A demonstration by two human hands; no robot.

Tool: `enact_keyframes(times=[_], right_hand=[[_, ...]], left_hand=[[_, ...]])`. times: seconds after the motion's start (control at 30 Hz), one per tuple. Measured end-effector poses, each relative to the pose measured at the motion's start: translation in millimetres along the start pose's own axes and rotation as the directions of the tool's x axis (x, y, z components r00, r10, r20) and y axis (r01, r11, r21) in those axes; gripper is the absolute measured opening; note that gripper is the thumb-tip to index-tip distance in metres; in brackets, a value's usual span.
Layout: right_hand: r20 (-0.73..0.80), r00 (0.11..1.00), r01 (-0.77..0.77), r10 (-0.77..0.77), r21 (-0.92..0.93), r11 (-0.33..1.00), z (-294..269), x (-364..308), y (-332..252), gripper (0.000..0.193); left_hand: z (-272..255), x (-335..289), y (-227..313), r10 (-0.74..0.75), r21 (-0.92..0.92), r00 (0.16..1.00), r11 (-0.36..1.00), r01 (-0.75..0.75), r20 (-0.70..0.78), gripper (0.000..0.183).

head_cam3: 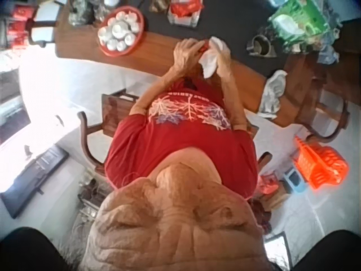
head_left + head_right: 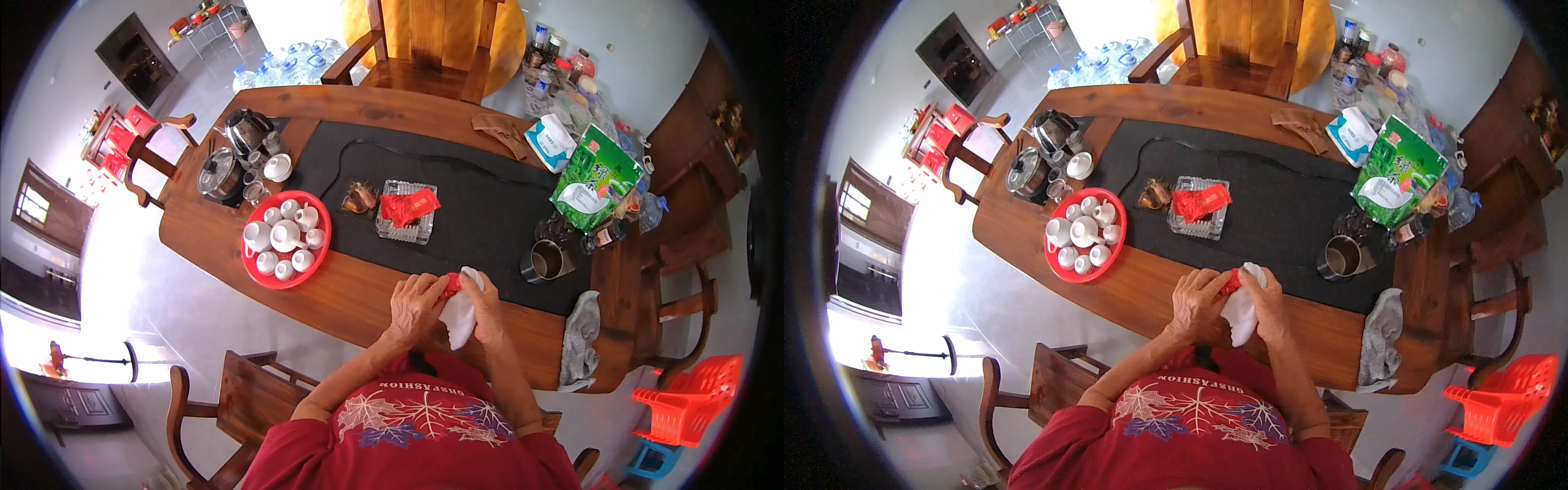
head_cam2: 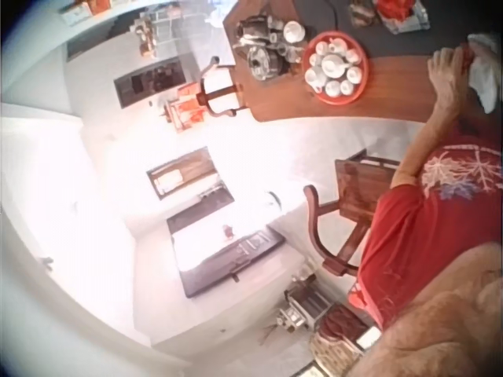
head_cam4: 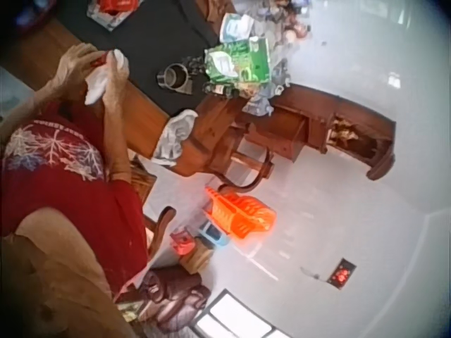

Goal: The person wipes a clear square glass ashtray with a white cloth, then proceeds to wipe several small red rectangular packets. The person handles the items one at a time, rotating them to clean different sides before placing them back on the table.

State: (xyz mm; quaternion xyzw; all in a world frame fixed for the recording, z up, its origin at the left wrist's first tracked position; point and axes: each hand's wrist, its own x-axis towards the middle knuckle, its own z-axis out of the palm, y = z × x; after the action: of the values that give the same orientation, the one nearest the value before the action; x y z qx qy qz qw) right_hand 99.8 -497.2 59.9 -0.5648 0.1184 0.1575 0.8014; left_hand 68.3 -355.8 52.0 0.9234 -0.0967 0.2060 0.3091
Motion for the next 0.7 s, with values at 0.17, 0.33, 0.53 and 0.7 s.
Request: enact_keyframes(times=[0.17,0.33,0.53,0.7], right_hand=[[0.011,0.997,0.075,-0.075,-0.043,0.996,-20,15,27,0.017],[0.087,0.993,0.079,-0.076,-0.034,0.996,-9,14,-5,0.013],[0.065,0.977,0.209,-0.202,-0.128,0.969,-14,28,7,0.008],[-0.198,0.909,0.303,-0.366,-0.290,0.908,-11,41,8,0.015]], left_hand=[[-10,12,0,0.010,-0.112,1.000,0.994,-0.012,-0.023,0.055],[-11,17,-45,-0.441,-0.760,0.684,0.007,0.650,0.581,0.046],[0,11,-66,-0.321,-0.628,0.542,-0.327,0.706,0.777,0.014],[9,16,-66,-0.313,-0.681,0.605,-0.354,0.641,0.732,0.012]])
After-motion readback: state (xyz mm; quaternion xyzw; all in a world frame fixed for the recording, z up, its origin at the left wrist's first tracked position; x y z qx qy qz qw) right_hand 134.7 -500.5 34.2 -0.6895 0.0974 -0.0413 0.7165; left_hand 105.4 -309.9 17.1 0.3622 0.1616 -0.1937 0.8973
